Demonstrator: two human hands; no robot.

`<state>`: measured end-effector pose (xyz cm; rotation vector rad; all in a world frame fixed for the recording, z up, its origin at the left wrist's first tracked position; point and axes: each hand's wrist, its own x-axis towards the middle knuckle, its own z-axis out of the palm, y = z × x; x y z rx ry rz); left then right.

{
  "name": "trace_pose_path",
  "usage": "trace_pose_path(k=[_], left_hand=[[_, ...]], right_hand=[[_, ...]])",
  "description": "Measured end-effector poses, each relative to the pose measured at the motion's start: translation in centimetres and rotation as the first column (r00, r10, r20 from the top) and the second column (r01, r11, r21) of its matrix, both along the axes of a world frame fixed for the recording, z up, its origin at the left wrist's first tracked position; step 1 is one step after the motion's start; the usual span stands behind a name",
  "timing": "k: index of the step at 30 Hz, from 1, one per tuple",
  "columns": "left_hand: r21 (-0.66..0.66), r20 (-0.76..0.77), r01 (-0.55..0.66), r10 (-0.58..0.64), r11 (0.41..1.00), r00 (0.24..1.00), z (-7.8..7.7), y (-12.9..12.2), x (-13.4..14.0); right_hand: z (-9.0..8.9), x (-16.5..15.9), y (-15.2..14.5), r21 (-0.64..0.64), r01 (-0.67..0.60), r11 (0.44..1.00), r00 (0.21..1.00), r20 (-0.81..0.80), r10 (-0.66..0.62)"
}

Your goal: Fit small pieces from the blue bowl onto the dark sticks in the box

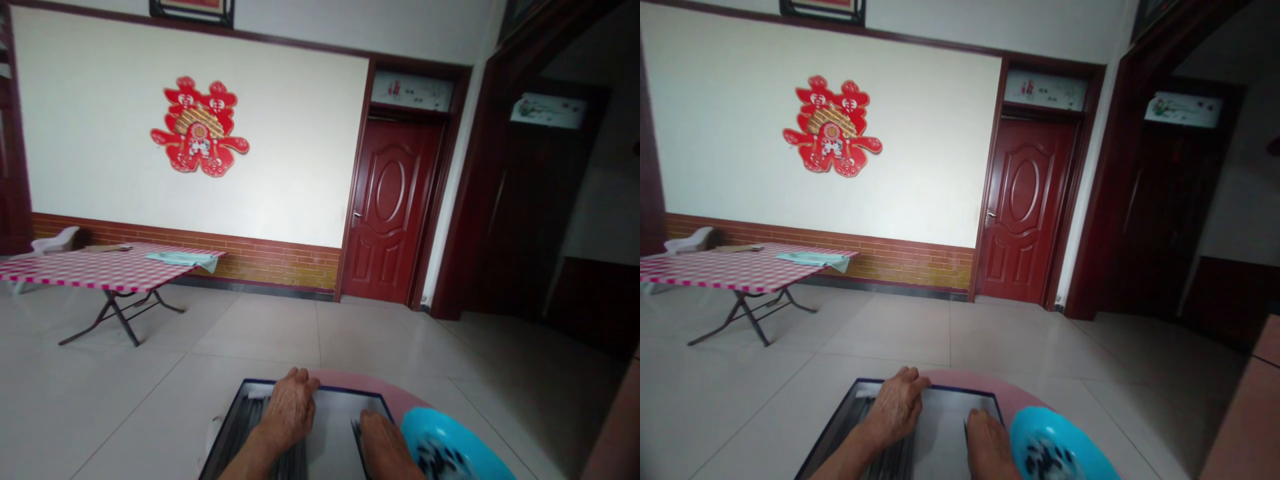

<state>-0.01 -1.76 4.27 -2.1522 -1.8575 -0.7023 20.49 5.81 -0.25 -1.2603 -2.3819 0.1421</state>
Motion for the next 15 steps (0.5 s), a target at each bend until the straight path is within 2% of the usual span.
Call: trace_pose_path(k=[3,6,8,9,11,13,15], left_hand=[[0.057,0.018,0.057,-0.058,0.997,0.998,0.3,-0.1,0.7],[0.139,0.038,0.119,-0.126,0.983,0.991,0.7,-0.1,1.2],[0.162,0.040,0.168,-0.177,0.972,0.983,1.1,-0.2,1.4],[0.166,0.043,0.192,-0.202,0.967,0.978,1.3,-0.2,1.5],[0.180,0.063,0.237,-0.251,0.955,0.966,1.7,-0.3,1.6],[0.221,0.086,0.313,-0.338,0.924,0.937,2.1,-0.4,1.9],[0.282,0.100,0.414,-0.456,0.865,0.885,2.5,-0.4,2.3]], right_hand=[[1.2,-1.4,0.4,-0.025,-0.001,1.000,0.999,-0.045,0.000],[2.7,-3.9,0.8,-0.089,-0.067,0.994,0.955,-0.293,0.038],[3.4,-5.5,0.9,-0.257,-0.152,0.954,0.865,-0.502,0.002],[3.5,-6.1,0.9,-0.357,-0.216,0.909,0.797,-0.602,-0.047],[3.7,-7.0,0.6,-0.506,-0.392,0.768,0.622,-0.761,-0.184],[3.8,-7.5,0.1,-0.532,-0.588,0.609,0.424,-0.844,-0.328],[4.2,-7.8,-0.1,-0.482,-0.737,0.474,0.261,-0.850,-0.458]])
